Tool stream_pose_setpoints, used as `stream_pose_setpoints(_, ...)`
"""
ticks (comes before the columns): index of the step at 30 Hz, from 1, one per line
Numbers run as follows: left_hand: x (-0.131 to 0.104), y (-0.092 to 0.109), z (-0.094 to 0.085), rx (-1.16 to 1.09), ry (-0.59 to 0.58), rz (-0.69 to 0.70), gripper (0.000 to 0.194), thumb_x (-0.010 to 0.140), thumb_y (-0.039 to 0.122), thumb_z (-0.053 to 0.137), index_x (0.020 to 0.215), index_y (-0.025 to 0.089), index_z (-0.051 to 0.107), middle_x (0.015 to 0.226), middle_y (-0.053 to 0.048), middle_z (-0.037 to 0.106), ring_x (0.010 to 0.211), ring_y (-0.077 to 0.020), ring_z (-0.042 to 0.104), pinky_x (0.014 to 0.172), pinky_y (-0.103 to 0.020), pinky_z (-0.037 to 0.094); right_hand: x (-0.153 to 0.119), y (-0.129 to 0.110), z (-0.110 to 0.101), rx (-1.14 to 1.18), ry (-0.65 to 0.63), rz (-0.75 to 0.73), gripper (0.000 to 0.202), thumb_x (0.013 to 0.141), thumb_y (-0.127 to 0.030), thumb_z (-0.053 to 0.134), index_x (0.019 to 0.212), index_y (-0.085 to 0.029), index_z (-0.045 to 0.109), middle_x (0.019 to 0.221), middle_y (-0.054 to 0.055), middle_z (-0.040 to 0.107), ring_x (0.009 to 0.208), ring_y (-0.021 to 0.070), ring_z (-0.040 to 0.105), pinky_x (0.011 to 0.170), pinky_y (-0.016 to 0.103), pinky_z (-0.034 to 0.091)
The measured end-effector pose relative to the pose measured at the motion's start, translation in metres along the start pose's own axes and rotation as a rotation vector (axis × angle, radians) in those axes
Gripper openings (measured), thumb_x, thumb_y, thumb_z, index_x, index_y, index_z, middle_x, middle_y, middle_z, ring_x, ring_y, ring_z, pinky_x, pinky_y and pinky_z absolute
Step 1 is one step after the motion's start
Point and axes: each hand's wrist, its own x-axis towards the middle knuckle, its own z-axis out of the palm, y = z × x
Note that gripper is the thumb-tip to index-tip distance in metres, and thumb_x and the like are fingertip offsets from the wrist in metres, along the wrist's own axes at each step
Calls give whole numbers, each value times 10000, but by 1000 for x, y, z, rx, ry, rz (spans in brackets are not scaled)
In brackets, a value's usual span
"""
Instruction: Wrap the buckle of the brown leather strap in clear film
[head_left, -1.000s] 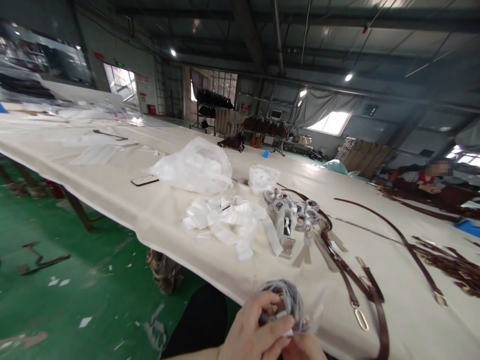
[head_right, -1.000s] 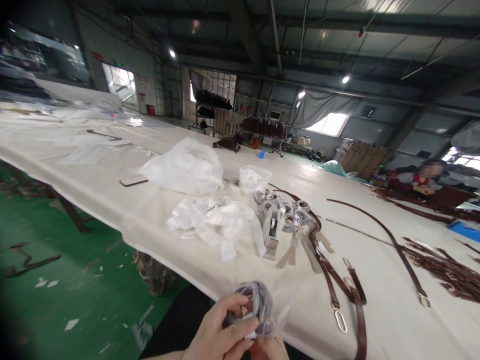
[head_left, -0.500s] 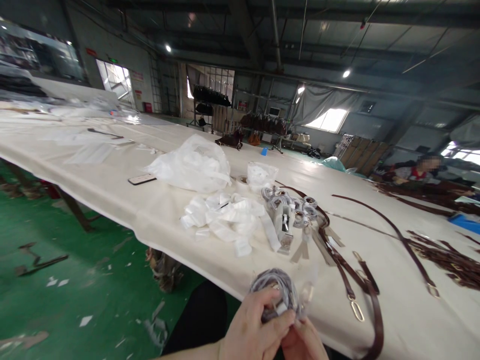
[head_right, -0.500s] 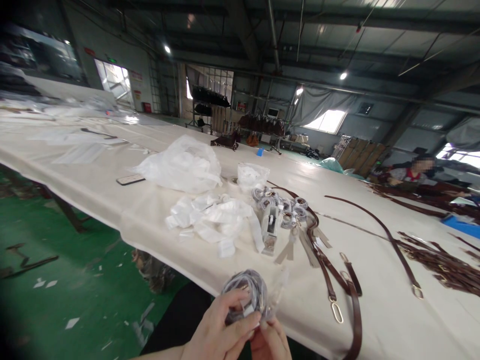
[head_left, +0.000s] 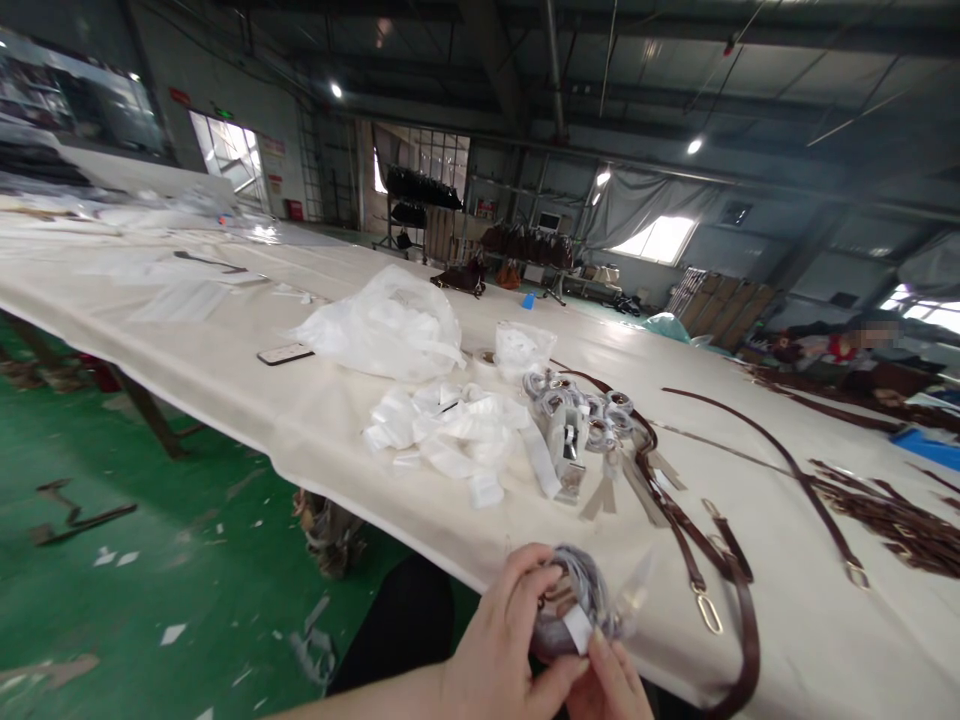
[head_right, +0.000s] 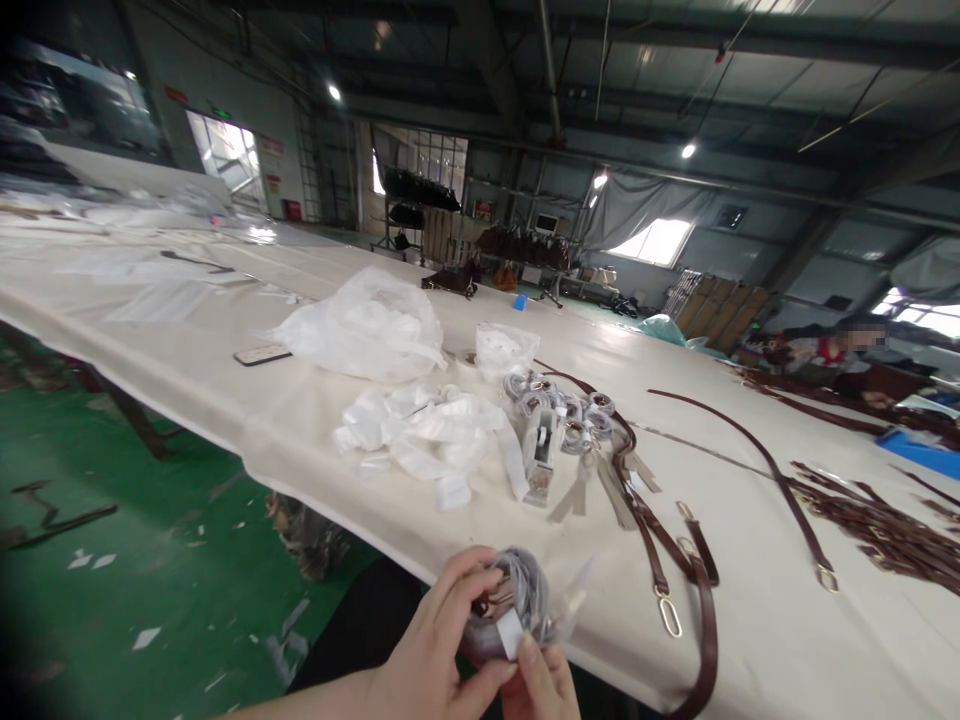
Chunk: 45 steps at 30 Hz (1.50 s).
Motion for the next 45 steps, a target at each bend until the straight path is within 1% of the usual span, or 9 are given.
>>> stream_pose_setpoints(9, 7, 3, -7, 234, -100, 108, 338, 975, 297, 532, 1263, 128, 578, 1185, -148, 657, 1089, -261, 631, 957, -418, 568, 6, 3, -8, -64, 48, -89, 186, 772, -428, 843, 884, -287, 797, 953, 46, 797, 903, 198, 721, 805, 309, 601)
stream_pose_setpoints(16, 7, 2, -3, 310, 184, 286, 193, 980, 166, 528, 1099, 193, 677, 1056, -50, 712, 1060, -183, 654, 938, -315, 542, 23, 18, -33, 77, -24, 19, 281, 629, -349, 942, 867, -276, 813, 968, 46, 802, 881, 197, 739, 819, 288, 621)
stream_pose_setpoints(21, 1, -1, -5, 322, 241, 227, 364, 967, 307, 571, 1279, 118, 573, 1224, -155, 654, 1205, -232, 593, 1058, -382, 484, 13, 5, -9, 111, -105, 13, 288, 805, -440, 786, 1039, -273, 782, 1150, 83, 758, 1099, 267, 686, 1012, 454, 542)
stream_pose_setpoints(24, 4, -1, -11, 299, 170, 173, 536, 893, 410, 666, 1301, 86, 542, 1241, -182, 647, 1224, -274, 582, 1138, -458, 411, 7, -4, 10, 151, -100, 7, 296, 802, -419, 788, 1074, -301, 770, 1145, 54, 763, 1112, 233, 681, 996, 378, 546)
stream_pose_setpoints(27, 10, -3, -16, 174, 53, 132, 415, 855, 320, 706, 1224, 164, 598, 1194, -120, 683, 1178, -258, 611, 1161, -474, 376, 6, -6, 22, 145, -43, -10, 321, 802, -449, 788, 1096, -321, 762, 1171, 31, 753, 1086, 214, 681, 945, 327, 558)
stream_pose_setpoints(30, 12, -12, -12, -104, -31, -121, 297, 858, 272, 672, 1135, 170, 644, 1119, -113, 703, 1067, -250, 645, 1041, -428, 479, 5, -8, 26, -48, -16, -66, 316, 768, -525, 804, 976, -287, 802, 1009, 47, 787, 887, 208, 709, 792, 291, 578)
stream_pose_setpoints(36, 13, -46, 8, -1126, 30, -1073, 410, 769, 494, 769, 872, 103, 699, 786, -72, 708, 717, -172, 645, 734, -285, 533, 1, -29, 0, -551, 116, -197, 452, 744, -621, 780, 877, -191, 817, 690, 60, 731, 623, 150, 620, 600, 219, 505)
stream_pose_setpoints(41, 15, -54, 13, -1463, 116, -1367, 301, 830, 367, 745, 820, 68, 710, 682, -65, 682, 607, -134, 613, 705, -261, 532, 5, -50, -16, -719, 393, -295, 495, 649, -671, 815, 791, -199, 771, 637, 11, 658, 642, 153, 573, 629, 210, 511)
stream_pose_setpoints(45, 16, -47, 14, -1462, 106, -1512, 301, 946, 301, 575, 853, 50, 712, 702, -91, 700, 599, -152, 634, 679, -273, 540, 9, -38, -10, -792, 272, -208, 643, 710, -753, 708, 936, -155, 776, 544, 15, 610, 544, 161, 543, 532, 249, 491)
